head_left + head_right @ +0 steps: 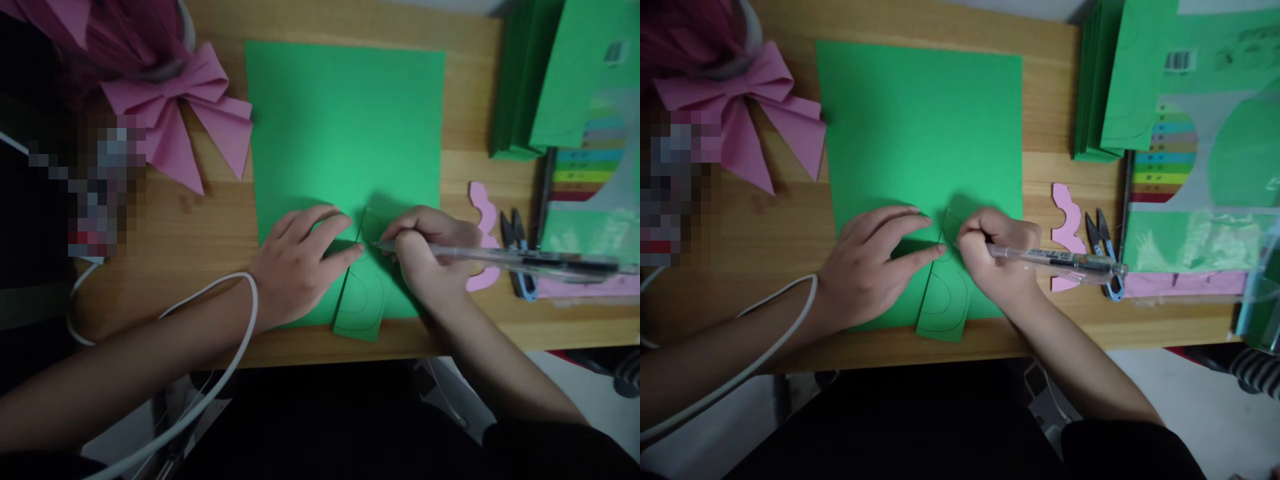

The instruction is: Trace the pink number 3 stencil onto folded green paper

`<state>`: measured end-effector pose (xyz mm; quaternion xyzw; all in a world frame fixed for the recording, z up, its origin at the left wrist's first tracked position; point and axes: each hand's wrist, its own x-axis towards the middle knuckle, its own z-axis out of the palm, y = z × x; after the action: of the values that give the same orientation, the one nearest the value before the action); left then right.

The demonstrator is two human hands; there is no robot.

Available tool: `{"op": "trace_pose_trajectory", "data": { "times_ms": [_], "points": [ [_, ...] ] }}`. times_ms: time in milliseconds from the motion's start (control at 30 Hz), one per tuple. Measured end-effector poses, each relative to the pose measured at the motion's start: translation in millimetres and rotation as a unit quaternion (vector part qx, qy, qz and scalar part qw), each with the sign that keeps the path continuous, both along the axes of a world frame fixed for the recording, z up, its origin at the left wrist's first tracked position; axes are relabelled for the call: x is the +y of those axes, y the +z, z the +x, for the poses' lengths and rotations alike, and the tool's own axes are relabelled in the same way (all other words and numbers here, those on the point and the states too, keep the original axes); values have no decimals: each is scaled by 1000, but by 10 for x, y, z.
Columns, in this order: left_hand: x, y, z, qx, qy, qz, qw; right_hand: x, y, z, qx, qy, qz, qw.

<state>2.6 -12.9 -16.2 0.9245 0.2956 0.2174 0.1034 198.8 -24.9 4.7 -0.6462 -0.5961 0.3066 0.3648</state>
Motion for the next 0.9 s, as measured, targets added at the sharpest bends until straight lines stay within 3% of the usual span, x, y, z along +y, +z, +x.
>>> {"op": "trace_pose_trajectory", "data": {
  "times_ms": [433,567,667,733,800,900],
  "points": [
    [1,-16,-10,12,3,3,1000,-4,-25,21,7,-9,-16,1000],
    [-6,-50,-30,1,6,-6,1000,-11,-94,44,113,-47,-8,992],
    [-18,-25,-16,-6,13,16,1000,-12,-78,121,167,-82,53,981],
    [-53,64,25,-38,-1,46,998,-19,-21,225,89,-68,111,988],
    [-149,220,72,-78,-61,66,993,-48,37,363,-80,-7,146,986],
    [-474,526,29,-100,-211,90,968,-147,45,562,-318,95,173,927]
  ]
}}
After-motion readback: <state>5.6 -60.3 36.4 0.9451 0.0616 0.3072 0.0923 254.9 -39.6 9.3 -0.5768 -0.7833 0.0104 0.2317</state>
